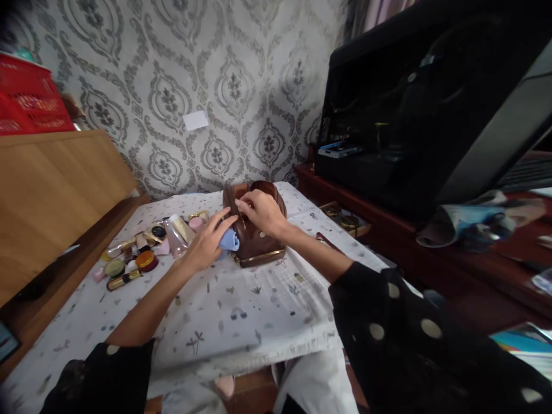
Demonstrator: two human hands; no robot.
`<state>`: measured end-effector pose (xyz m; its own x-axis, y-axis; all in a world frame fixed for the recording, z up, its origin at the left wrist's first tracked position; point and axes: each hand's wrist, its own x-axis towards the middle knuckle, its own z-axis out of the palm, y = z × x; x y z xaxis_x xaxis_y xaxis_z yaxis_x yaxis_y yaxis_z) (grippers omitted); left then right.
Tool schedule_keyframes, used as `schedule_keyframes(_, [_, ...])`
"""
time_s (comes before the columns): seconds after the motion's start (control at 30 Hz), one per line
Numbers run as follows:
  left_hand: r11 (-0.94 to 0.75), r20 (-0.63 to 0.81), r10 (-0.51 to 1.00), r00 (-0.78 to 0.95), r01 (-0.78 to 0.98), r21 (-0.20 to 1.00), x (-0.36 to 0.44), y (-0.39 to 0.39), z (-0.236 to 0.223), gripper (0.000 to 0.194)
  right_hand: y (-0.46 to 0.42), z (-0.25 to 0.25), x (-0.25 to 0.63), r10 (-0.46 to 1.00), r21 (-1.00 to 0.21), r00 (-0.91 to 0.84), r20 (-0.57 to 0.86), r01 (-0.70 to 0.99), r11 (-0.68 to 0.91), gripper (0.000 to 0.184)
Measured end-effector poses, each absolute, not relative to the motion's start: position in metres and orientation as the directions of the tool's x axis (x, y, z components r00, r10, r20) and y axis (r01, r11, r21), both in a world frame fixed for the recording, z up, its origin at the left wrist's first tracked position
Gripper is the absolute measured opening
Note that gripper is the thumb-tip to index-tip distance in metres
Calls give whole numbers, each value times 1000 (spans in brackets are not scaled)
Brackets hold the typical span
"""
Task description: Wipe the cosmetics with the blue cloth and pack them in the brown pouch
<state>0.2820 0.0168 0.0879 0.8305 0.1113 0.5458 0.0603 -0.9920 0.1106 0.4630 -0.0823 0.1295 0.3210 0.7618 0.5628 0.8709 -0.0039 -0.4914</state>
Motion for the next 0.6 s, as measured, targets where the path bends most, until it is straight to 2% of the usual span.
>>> schedule_keyframes(0.13, [-954,522,259,812,132,268,264,16,72,69,-92,103,446,805,-506,239,543,858,87,43])
schedule_keyframes(0.23, [-867,560,376,738,68,493,251,12,60,48,-103,93,424,710,-549,273,649,814,189,52])
schedule_keyframes(0.3, [-708,564,546,619,-19,706,249,4,58,31,-110,86,399,655,-609,302,692,731,307,56])
schedule_keyframes(0.33, [-593,525,642,558,-74,802,249,-1,59,29,-113,80,383,680,-650,288,674,669,361,57])
schedule_keyframes(0.4, [-341,384,790,477,-179,923,251,-12,61,37,-114,67,351,771,-728,196,607,526,439,58])
schedule_keyframes(0.47, [-134,244,862,444,-264,955,253,-17,64,47,-113,53,324,803,-776,167,572,427,464,60])
schedule_keyframes(0.6, [128,43,912,408,-382,915,249,-12,58,53,-103,31,306,841,-841,180,510,310,444,43])
